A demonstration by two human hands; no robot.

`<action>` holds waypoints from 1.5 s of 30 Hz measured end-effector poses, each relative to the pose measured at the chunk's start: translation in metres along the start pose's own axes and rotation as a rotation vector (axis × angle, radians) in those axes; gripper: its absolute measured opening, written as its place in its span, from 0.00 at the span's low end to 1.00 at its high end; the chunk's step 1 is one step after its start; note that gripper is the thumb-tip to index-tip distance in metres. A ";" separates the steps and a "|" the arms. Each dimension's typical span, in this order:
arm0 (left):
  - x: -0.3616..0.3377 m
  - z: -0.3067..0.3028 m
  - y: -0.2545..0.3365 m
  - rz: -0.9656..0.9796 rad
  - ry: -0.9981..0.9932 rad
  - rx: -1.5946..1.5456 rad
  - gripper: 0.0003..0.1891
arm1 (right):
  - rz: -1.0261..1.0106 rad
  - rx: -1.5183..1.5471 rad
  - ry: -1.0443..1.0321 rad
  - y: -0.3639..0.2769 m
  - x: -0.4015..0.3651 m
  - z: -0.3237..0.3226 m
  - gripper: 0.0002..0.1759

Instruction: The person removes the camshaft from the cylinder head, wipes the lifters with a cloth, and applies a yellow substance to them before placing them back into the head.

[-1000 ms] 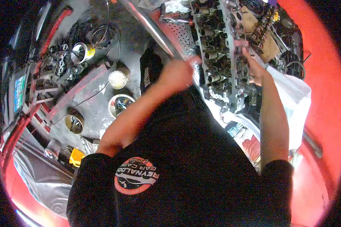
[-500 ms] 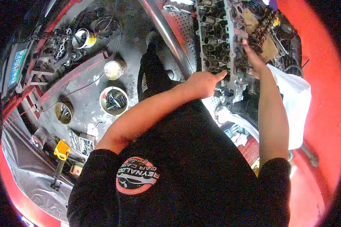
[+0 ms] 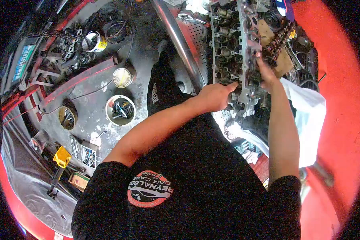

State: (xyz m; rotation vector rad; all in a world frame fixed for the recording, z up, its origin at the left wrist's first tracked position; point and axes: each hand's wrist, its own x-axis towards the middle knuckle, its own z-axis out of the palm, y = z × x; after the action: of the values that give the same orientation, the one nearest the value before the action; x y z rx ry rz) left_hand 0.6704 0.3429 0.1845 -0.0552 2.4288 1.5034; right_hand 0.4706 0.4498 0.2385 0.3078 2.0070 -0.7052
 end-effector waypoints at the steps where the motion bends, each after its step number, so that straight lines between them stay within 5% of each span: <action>1: 0.000 -0.003 -0.001 -0.020 0.045 -0.023 0.35 | -0.015 0.026 -0.051 0.002 0.006 -0.005 0.50; 13: 0.026 0.012 -0.019 0.044 0.157 -0.150 0.36 | -0.031 0.110 -0.116 0.018 0.026 -0.012 0.51; 19: 0.022 -0.004 -0.012 -0.054 0.015 -0.121 0.39 | -0.037 0.103 -0.096 0.022 0.035 -0.016 0.52; 22: 0.017 -0.010 -0.009 -0.044 0.020 -0.110 0.35 | -0.010 0.024 0.082 0.003 0.005 0.004 0.53; 28: -0.010 -0.010 -0.027 -0.083 0.183 -0.272 0.21 | -0.003 0.089 -0.087 0.021 0.035 -0.015 0.53; 34: -0.023 0.001 -0.063 -0.192 0.265 -0.347 0.15 | -0.121 0.101 -0.001 0.042 0.052 -0.027 0.48; 38: -0.018 -0.007 -0.060 -0.245 0.256 -0.339 0.13 | -0.097 0.017 0.024 0.050 0.068 -0.039 0.54; 41: -0.011 0.004 -0.056 -0.173 0.306 -0.384 0.14 | -0.170 -0.101 0.167 0.080 0.114 -0.062 0.57; 45: 0.004 0.024 -0.045 -0.206 0.375 -0.352 0.25 | -0.136 -0.096 0.139 0.055 0.073 -0.041 0.63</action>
State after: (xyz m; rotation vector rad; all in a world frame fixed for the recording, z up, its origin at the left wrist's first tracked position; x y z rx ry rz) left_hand 0.6794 0.3438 0.1346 -0.6943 2.2908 1.9396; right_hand 0.4304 0.5132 0.1729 0.1686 2.2022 -0.6842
